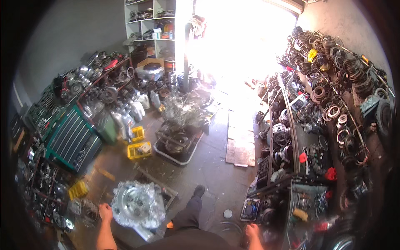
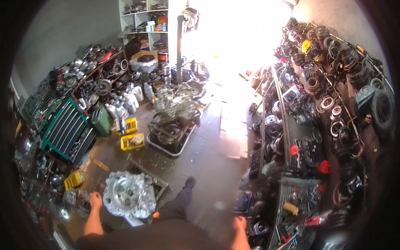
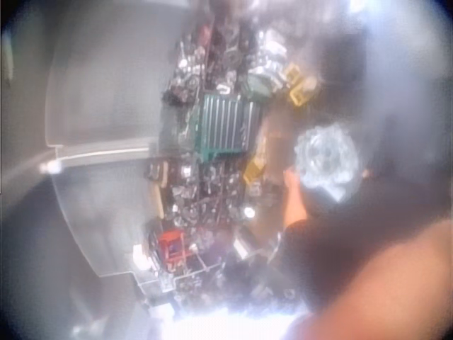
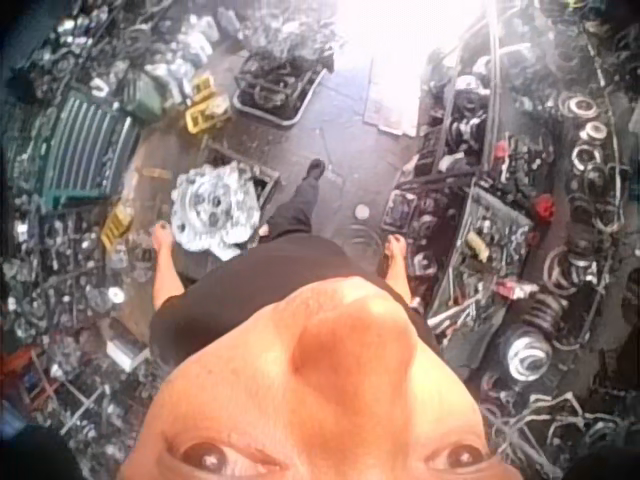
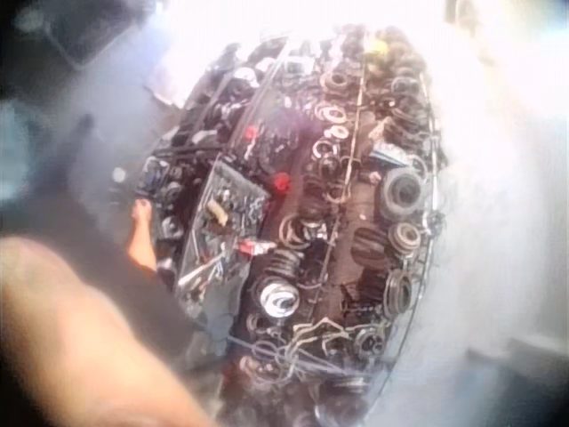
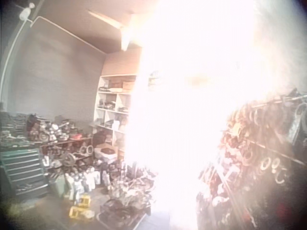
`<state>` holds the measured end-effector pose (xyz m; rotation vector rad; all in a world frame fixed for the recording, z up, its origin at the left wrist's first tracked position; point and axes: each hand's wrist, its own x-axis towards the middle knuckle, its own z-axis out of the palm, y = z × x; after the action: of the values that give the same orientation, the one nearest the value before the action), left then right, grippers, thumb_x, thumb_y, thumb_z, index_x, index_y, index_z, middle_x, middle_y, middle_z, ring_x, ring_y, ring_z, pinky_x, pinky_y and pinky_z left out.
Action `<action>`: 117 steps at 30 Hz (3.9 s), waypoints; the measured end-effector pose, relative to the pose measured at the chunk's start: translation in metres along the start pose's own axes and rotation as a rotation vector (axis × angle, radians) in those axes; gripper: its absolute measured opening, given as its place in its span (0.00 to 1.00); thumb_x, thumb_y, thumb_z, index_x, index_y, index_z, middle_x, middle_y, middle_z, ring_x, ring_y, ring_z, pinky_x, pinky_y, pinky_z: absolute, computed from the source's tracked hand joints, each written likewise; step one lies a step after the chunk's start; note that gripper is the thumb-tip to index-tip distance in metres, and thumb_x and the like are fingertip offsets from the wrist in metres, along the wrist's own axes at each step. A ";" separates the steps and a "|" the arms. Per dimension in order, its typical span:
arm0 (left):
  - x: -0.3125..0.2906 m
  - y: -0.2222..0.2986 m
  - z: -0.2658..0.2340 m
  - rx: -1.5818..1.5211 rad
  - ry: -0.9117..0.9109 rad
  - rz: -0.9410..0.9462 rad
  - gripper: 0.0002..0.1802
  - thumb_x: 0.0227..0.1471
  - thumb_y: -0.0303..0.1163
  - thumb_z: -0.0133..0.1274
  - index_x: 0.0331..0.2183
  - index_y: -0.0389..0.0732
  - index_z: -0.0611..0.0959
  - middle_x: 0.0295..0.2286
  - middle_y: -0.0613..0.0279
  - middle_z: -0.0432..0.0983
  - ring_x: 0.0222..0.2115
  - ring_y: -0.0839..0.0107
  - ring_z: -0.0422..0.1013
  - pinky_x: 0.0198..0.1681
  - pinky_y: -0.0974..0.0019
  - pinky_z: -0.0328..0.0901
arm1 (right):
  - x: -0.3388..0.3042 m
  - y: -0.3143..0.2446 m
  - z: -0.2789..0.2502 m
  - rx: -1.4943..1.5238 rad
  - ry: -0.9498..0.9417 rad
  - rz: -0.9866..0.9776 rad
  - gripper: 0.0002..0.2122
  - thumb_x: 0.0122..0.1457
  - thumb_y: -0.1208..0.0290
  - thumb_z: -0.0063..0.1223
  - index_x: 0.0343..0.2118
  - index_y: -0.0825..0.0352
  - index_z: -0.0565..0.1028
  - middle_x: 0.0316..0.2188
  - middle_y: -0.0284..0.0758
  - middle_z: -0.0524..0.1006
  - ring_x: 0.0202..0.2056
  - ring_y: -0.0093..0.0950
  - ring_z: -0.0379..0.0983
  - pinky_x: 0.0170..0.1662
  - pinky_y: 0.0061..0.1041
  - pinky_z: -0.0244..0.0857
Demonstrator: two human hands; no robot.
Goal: The person holds a circular metal part with both hands, rotates it, and examines its surfaces and central hub. The person then places the part down and briefly reaches for a cloth before the clip ends.
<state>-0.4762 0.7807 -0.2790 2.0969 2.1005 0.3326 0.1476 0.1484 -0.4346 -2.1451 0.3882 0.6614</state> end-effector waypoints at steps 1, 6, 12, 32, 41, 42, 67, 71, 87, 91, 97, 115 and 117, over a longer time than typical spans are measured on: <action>0.040 0.049 0.010 -0.054 0.077 0.052 0.07 0.51 0.25 0.55 0.35 0.37 0.83 0.37 0.45 0.76 0.41 0.46 0.74 0.47 0.50 0.69 | 0.020 -0.023 0.006 0.077 -0.048 -0.043 0.13 0.60 0.72 0.62 0.47 0.68 0.76 0.33 0.37 0.79 0.23 0.26 0.75 0.21 0.29 0.67; 0.194 0.395 0.065 -0.241 0.122 0.290 0.14 0.52 0.30 0.54 0.41 0.40 0.86 0.42 0.51 0.79 0.45 0.49 0.74 0.51 0.51 0.69 | 0.070 -0.139 -0.013 0.266 -0.185 0.117 0.06 0.60 0.75 0.60 0.39 0.67 0.77 0.24 0.32 0.76 0.20 0.24 0.72 0.19 0.27 0.63; 0.269 0.823 0.082 -0.614 -0.195 0.917 0.16 0.55 0.29 0.56 0.46 0.42 0.85 0.51 0.51 0.74 0.48 0.50 0.75 0.52 0.54 0.71 | 0.132 -0.256 -0.017 0.261 0.058 0.195 0.11 0.64 0.70 0.56 0.48 0.62 0.75 0.23 0.33 0.76 0.19 0.24 0.71 0.18 0.26 0.63; 0.524 1.064 0.301 -0.335 -0.206 -0.040 0.31 0.48 0.45 0.65 0.51 0.38 0.83 0.54 0.37 0.72 0.56 0.42 0.69 0.60 0.52 0.66 | 0.833 -0.965 0.095 0.156 -0.123 -0.210 0.15 0.65 0.74 0.55 0.54 0.62 0.72 0.29 0.29 0.75 0.21 0.19 0.69 0.18 0.22 0.61; 0.771 1.426 0.355 -0.495 -0.135 0.203 0.46 0.52 0.54 0.67 0.66 0.48 0.70 0.67 0.33 0.52 0.68 0.41 0.54 0.68 0.50 0.55 | 0.967 -1.170 0.181 0.006 -0.136 -0.086 0.22 0.65 0.70 0.58 0.61 0.60 0.69 0.45 0.32 0.76 0.29 0.21 0.74 0.23 0.22 0.67; 0.801 1.471 0.341 -0.536 -0.090 0.268 0.46 0.52 0.52 0.67 0.66 0.48 0.69 0.67 0.33 0.53 0.68 0.42 0.54 0.68 0.51 0.55 | 0.980 -1.167 0.182 0.155 -0.235 -0.078 0.24 0.64 0.69 0.59 0.62 0.60 0.67 0.39 0.32 0.77 0.24 0.21 0.71 0.20 0.22 0.63; 1.407 1.833 -0.104 -1.156 1.122 0.145 0.18 0.64 0.40 0.54 0.44 0.33 0.81 0.37 0.52 0.81 0.33 0.60 0.78 0.33 0.57 0.74 | 0.972 -2.167 0.749 -0.133 -1.769 -1.247 0.34 0.68 0.50 0.54 0.72 0.56 0.57 0.71 0.41 0.58 0.69 0.41 0.59 0.59 0.43 0.70; 1.374 1.846 -0.120 -1.927 0.758 0.778 0.09 0.66 0.36 0.52 0.39 0.41 0.81 0.34 0.58 0.81 0.31 0.62 0.78 0.32 0.59 0.76 | 0.728 -2.242 0.784 0.194 -2.330 -0.939 0.42 0.66 0.37 0.46 0.75 0.44 0.38 0.77 0.37 0.33 0.75 0.52 0.29 0.62 0.70 0.55; 1.266 1.847 0.032 -0.065 1.004 -0.004 0.16 0.61 0.26 0.53 0.51 0.39 0.82 0.50 0.58 0.78 0.48 0.67 0.78 0.51 0.62 0.75 | 0.548 -2.323 0.792 0.336 -2.351 -1.110 0.23 0.66 0.50 0.53 0.43 0.70 0.79 0.31 0.40 0.82 0.36 0.30 0.81 0.40 0.29 0.76; 1.304 1.863 0.040 -1.226 1.010 0.761 0.27 0.63 0.35 0.53 0.60 0.36 0.68 0.54 0.53 0.69 0.59 0.65 0.65 0.58 0.58 0.66 | 0.526 -2.269 0.763 0.674 -1.302 -2.525 0.26 0.53 0.45 0.65 0.39 0.69 0.84 0.29 0.47 0.82 0.32 0.39 0.83 0.40 0.35 0.76; 1.248 1.901 0.017 -0.456 0.842 0.489 0.32 0.56 0.48 0.65 0.53 0.36 0.79 0.53 0.55 0.76 0.59 0.64 0.68 0.64 0.64 0.61 | 0.530 -2.368 0.776 0.937 -1.734 -1.880 0.24 0.59 0.49 0.61 0.42 0.70 0.81 0.29 0.41 0.80 0.30 0.38 0.79 0.39 0.35 0.72; 1.215 1.994 0.071 -1.260 1.338 0.227 0.32 0.66 0.43 0.54 0.63 0.35 0.69 0.57 0.51 0.70 0.56 0.61 0.69 0.60 0.59 0.64 | 0.790 -2.266 0.703 0.818 -2.057 -1.688 0.55 0.53 0.69 0.72 0.75 0.63 0.40 0.76 0.44 0.41 0.75 0.41 0.42 0.70 0.50 0.52; 1.218 2.008 0.074 -1.467 1.187 0.156 0.33 0.66 0.43 0.55 0.63 0.34 0.69 0.57 0.51 0.70 0.56 0.61 0.69 0.60 0.59 0.63 | 0.778 -2.255 0.717 0.565 -1.856 -2.100 0.52 0.54 0.68 0.71 0.74 0.64 0.44 0.75 0.44 0.46 0.75 0.42 0.42 0.72 0.43 0.50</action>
<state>1.4706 1.9921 0.2376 1.0240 0.9713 2.5313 1.6445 2.0428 0.1772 0.0444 -1.9625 0.6053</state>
